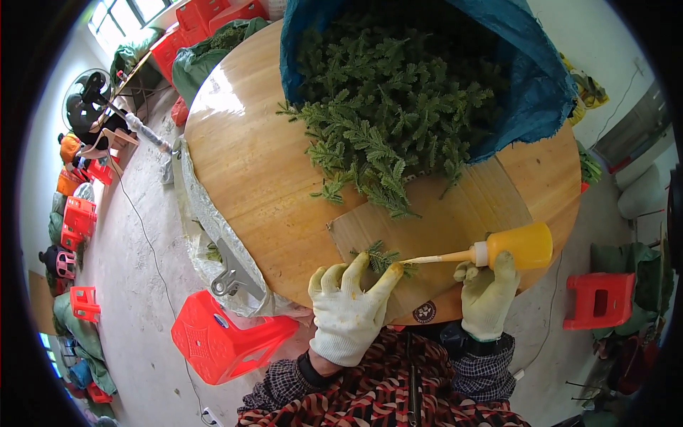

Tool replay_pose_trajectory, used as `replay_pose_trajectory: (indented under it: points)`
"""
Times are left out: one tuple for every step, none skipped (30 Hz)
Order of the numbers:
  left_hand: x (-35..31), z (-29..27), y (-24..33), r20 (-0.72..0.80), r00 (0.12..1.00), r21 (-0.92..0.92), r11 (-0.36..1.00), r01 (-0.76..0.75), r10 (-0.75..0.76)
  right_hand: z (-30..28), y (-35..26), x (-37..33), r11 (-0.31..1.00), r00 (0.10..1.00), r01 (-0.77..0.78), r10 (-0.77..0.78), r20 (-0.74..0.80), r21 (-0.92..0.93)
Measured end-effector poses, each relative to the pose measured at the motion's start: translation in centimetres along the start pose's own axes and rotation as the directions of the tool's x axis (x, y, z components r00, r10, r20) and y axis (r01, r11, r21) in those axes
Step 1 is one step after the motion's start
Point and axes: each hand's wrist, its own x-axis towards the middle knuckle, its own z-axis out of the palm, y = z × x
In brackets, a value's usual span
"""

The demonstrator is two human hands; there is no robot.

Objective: The person picks up small evergreen branches from a pile, applies glue to their stems using a squeeze bottle, and places them onto a piece of cardboard.

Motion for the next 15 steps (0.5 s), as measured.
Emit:
replay_pose_trajectory:
  points:
    - [0.08,-0.16,0.08,0.018,1.000,0.009,1.000,-0.002,0.001,0.01,-0.01,0.01,1.000,1.000,-0.001,0.001,-0.001,0.002]
    - [0.10,-0.22,0.14,0.037,0.999,0.017,1.000,-0.004,0.003,-0.02,-0.04,0.00,1.000,1.000,-0.001,0.001,-0.003,0.004]
    - [0.09,-0.13,0.15,0.039,0.999,0.016,1.000,-0.005,0.004,0.02,-0.08,-0.02,1.000,1.000,-0.002,0.002,-0.005,0.004]
    - [0.09,0.05,0.12,0.016,1.000,-0.021,1.000,0.011,-0.011,0.12,-0.13,-0.03,1.000,1.000,0.001,-0.001,-0.003,0.005]
    - [0.10,0.22,0.09,-0.006,1.000,-0.059,0.998,0.026,-0.027,0.22,-0.17,-0.04,1.000,1.000,0.002,-0.002,-0.001,0.006]
    - [0.15,0.30,0.09,-0.027,0.999,-0.096,0.995,0.041,-0.043,0.24,-0.21,-0.05,1.000,1.000,0.004,-0.004,0.002,0.007]
    - [0.24,0.29,0.05,-0.025,0.999,-0.097,0.994,0.041,-0.044,0.21,-0.17,-0.07,1.000,1.000,0.003,-0.003,0.000,0.006]
    - [0.39,0.18,0.03,0.000,1.000,-0.074,0.997,0.030,-0.030,0.17,-0.13,-0.09,1.000,1.000,0.003,-0.003,0.002,0.006]
    - [0.53,0.06,0.00,0.025,1.000,-0.052,0.999,0.017,-0.016,0.14,-0.10,-0.11,1.000,1.000,0.003,-0.003,0.004,0.007]
    - [0.59,0.02,-0.03,0.051,0.999,-0.030,1.000,0.004,-0.003,0.11,-0.07,-0.12,1.000,1.000,0.003,-0.003,0.005,0.007]
    - [0.55,0.04,-0.09,0.052,0.999,-0.031,1.000,0.004,-0.002,0.09,-0.02,-0.11,1.000,1.000,0.003,-0.003,0.003,0.006]
    - [0.52,0.02,-0.08,0.047,0.999,-0.025,1.000,0.001,0.001,0.06,0.00,-0.07,1.000,1.000,0.001,-0.001,-0.001,0.002]
    - [0.47,0.00,-0.06,0.042,0.999,-0.020,1.000,-0.003,0.003,0.04,0.02,-0.04,1.000,1.000,0.000,0.000,-0.006,-0.002]
    - [0.44,-0.02,-0.04,0.037,0.999,-0.015,1.000,-0.006,0.006,0.02,0.02,-0.02,1.000,1.000,-0.001,0.001,-0.010,-0.007]
    - [0.40,-0.04,0.00,0.037,0.999,-0.015,1.000,-0.007,0.008,-0.02,-0.04,0.00,1.000,1.000,-0.001,0.001,-0.011,-0.006]
